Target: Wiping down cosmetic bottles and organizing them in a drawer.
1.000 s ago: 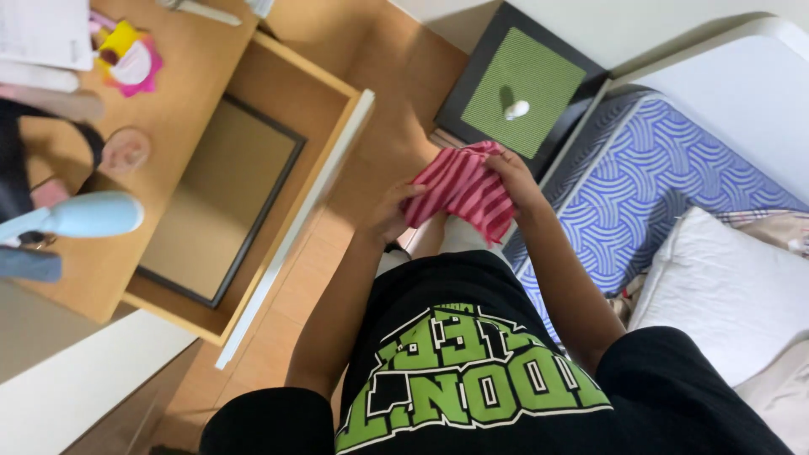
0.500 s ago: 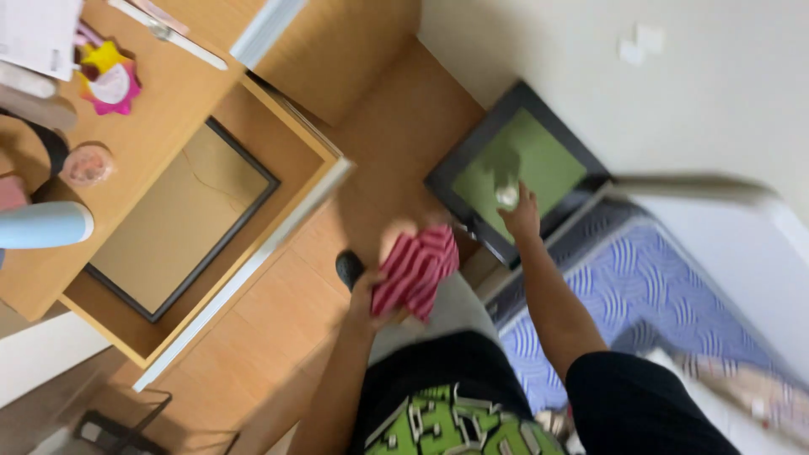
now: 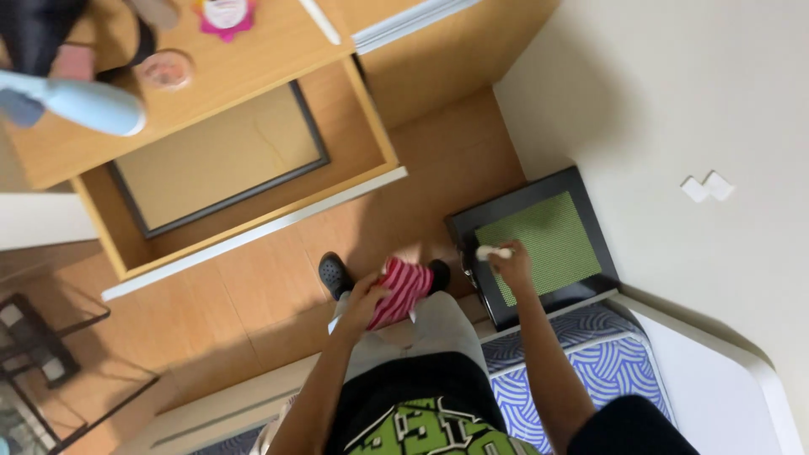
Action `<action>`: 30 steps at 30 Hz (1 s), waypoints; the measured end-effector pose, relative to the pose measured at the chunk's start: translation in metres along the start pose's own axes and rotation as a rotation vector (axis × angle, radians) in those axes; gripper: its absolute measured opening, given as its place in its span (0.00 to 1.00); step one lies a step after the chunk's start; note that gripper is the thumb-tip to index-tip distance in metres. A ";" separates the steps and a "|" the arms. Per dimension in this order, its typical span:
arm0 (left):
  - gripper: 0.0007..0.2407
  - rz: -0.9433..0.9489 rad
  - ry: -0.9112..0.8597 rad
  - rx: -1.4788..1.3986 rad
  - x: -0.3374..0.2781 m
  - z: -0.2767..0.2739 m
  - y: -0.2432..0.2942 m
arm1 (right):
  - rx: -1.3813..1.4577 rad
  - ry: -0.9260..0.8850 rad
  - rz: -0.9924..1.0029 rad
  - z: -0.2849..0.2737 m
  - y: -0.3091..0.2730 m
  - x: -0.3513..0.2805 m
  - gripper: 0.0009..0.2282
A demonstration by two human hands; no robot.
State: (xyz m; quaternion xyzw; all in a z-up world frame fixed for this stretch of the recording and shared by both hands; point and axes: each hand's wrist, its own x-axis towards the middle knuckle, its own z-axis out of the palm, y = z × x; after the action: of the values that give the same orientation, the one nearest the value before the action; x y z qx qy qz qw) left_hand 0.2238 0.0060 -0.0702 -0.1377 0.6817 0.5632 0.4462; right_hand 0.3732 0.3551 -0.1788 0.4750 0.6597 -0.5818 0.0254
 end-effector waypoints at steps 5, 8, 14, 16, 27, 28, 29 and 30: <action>0.13 0.568 -0.330 0.396 -0.006 0.006 0.061 | -0.029 -0.366 -0.088 0.058 -0.184 -0.132 0.12; 0.19 0.625 -0.457 0.321 -0.056 -0.001 0.130 | 0.011 -0.343 -0.399 0.101 -0.245 -0.173 0.10; 0.35 0.772 -0.307 0.240 -0.128 -0.092 0.214 | -0.197 -0.144 -0.756 0.181 -0.350 -0.248 0.09; 0.37 0.935 -0.303 0.180 -0.145 -0.125 0.228 | -0.322 -0.131 -0.766 0.205 -0.381 -0.271 0.11; 0.14 0.639 -0.034 0.437 -0.200 -0.265 0.235 | -0.419 -0.194 -1.355 0.324 -0.451 -0.328 0.05; 0.14 0.642 -0.018 0.430 -0.196 -0.273 0.234 | -0.418 -0.206 -1.367 0.329 -0.456 -0.330 0.05; 0.17 0.715 -0.201 0.208 -0.194 -0.280 0.232 | -0.456 -0.206 -1.414 0.333 -0.460 -0.333 0.05; 0.21 0.778 -0.383 -0.017 -0.192 -0.287 0.229 | -0.495 -0.206 -1.462 0.336 -0.463 -0.336 0.05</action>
State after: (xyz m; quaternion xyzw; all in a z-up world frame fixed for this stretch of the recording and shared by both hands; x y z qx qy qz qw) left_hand 0.0439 -0.2348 0.2150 0.2328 0.5833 0.7103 0.3178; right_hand 0.0791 -0.0520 0.2547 -0.1565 0.9103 -0.3280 -0.1981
